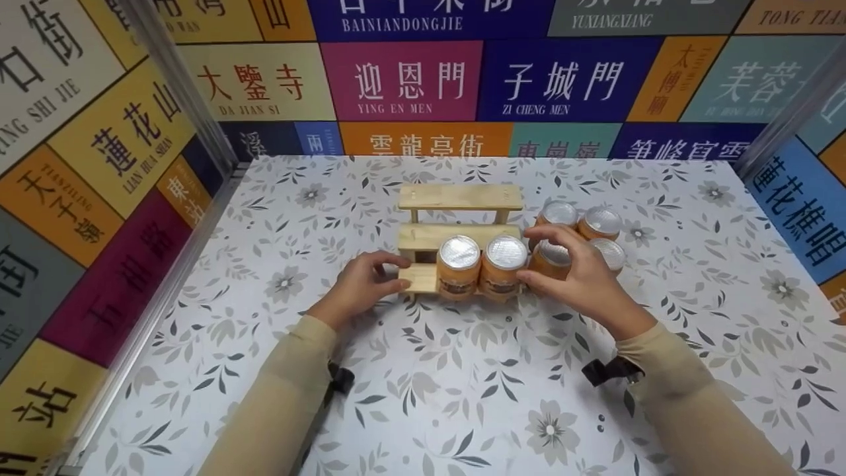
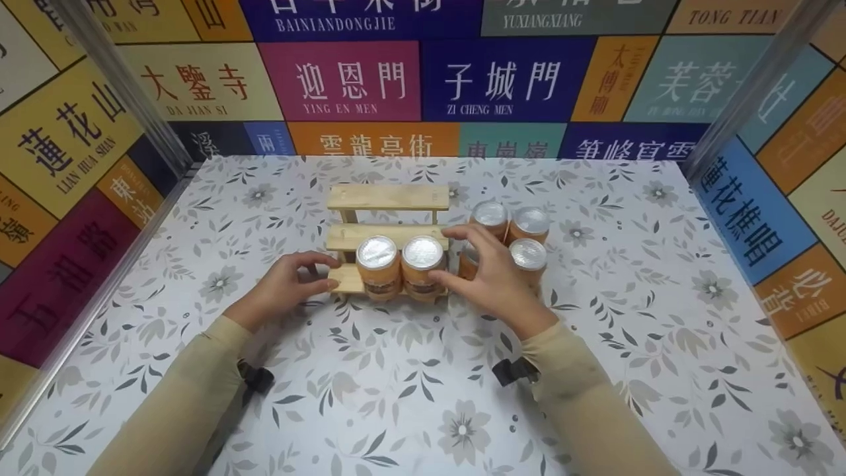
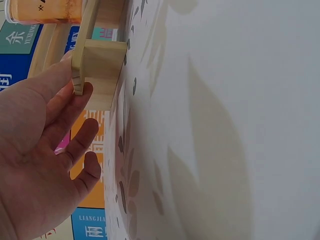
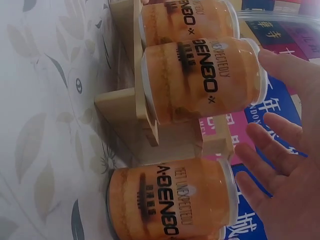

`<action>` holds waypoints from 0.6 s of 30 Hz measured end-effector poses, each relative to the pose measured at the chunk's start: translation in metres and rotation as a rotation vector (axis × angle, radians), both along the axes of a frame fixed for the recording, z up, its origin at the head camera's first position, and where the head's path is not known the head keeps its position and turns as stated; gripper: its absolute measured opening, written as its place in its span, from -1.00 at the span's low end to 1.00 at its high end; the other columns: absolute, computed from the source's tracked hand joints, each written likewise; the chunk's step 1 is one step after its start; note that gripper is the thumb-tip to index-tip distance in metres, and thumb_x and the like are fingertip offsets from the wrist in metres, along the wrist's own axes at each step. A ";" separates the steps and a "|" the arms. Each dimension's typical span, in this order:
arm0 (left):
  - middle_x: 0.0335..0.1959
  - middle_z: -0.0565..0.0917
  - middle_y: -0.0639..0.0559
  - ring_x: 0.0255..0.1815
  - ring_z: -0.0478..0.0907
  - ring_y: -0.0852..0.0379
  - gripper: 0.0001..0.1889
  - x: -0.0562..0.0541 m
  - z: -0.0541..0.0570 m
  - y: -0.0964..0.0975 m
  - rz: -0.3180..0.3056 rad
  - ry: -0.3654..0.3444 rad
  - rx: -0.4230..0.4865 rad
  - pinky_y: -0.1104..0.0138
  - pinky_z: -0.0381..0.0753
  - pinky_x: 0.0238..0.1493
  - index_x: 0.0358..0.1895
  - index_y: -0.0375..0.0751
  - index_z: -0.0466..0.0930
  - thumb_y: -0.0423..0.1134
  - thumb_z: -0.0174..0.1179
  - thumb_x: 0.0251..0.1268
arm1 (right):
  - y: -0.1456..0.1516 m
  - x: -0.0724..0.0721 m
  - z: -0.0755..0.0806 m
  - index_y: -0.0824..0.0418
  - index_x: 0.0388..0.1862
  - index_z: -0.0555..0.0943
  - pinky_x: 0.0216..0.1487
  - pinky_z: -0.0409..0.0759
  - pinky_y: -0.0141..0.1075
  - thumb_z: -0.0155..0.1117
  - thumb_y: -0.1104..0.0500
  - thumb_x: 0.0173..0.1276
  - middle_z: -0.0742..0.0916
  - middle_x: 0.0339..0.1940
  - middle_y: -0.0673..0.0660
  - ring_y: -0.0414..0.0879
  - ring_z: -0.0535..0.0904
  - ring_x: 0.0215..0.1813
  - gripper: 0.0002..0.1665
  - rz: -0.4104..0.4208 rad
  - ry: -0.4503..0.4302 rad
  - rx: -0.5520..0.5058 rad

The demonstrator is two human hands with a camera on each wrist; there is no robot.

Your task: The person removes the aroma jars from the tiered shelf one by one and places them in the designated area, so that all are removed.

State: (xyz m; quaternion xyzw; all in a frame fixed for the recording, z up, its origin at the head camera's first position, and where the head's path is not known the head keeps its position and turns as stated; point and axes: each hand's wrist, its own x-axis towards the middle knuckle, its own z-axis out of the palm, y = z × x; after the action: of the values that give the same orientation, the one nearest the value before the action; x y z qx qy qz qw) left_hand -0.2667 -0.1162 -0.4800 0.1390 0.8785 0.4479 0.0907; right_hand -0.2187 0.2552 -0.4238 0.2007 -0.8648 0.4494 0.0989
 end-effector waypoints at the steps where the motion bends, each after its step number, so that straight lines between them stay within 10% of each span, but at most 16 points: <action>1: 0.11 0.72 0.14 0.06 0.57 0.02 -0.66 0.000 0.000 0.000 -0.001 0.002 0.000 0.15 0.53 0.11 0.10 0.05 0.73 -0.14 0.48 0.27 | -0.002 -0.001 0.000 0.05 0.33 0.57 0.48 0.34 -0.03 0.65 0.10 0.18 0.68 0.27 0.03 -0.08 0.49 0.42 -0.27 0.008 0.000 0.003; 18: 0.08 0.73 0.12 0.01 0.57 0.03 -0.67 0.002 0.001 0.001 0.017 0.014 -0.015 0.18 0.53 0.05 0.09 0.04 0.74 -0.14 0.48 0.27 | -0.015 -0.013 -0.001 0.13 0.36 0.54 0.49 0.33 0.12 0.68 -0.04 0.12 0.68 0.28 0.10 0.04 0.52 0.42 -0.15 0.020 0.001 0.106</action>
State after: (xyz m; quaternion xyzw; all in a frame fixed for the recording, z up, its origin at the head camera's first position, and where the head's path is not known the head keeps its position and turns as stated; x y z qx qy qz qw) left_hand -0.2644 -0.1153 -0.4794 0.1341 0.8837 0.4409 0.0818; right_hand -0.2316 0.2404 -0.4249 0.2144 -0.8855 0.4037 0.0841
